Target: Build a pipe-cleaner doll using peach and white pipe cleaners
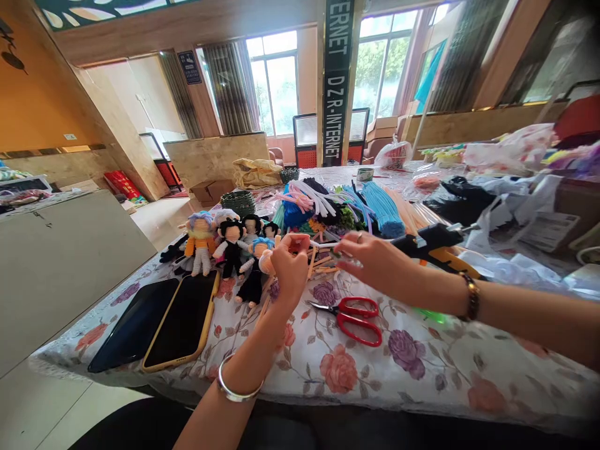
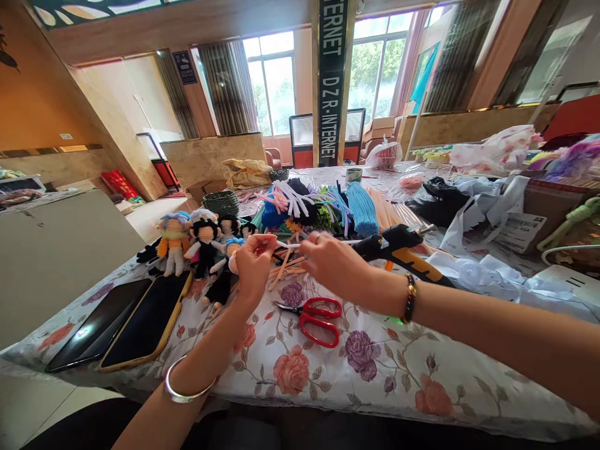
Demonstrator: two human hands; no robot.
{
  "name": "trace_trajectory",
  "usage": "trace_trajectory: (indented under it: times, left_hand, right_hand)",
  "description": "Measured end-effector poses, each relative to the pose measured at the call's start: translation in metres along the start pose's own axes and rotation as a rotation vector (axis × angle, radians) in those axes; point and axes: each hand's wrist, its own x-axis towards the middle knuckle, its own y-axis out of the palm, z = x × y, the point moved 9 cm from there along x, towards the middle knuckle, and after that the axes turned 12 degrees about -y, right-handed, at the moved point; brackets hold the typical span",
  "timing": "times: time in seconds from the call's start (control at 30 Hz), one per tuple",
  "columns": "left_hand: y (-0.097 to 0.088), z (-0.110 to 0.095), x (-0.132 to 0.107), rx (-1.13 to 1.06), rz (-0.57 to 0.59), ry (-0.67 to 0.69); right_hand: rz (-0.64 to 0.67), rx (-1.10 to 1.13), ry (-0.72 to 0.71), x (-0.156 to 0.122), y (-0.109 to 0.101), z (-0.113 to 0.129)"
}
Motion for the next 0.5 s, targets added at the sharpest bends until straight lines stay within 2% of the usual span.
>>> trace_trajectory:
  times: [0.07,0.23,0.33,0.5]
  left_hand:
    - [0.000,0.002,0.002,-0.067,-0.001,-0.014]
    - [0.000,0.003,0.003,-0.187,0.017,-0.037]
    - [-0.003,0.002,0.002,-0.071,-0.023,-0.026]
    - [-0.002,-0.010,-0.002,0.215,-0.044,0.070]
  right_hand:
    - [-0.045,-0.105,-0.011,0.011,-0.007,-0.012]
    - [0.119,-0.126,-0.022,0.022,0.007,-0.029]
    - [0.126,-0.132,-0.017,0.024,0.001,-0.030]
    - [0.211,-0.139,-0.141,0.029,-0.011,-0.015]
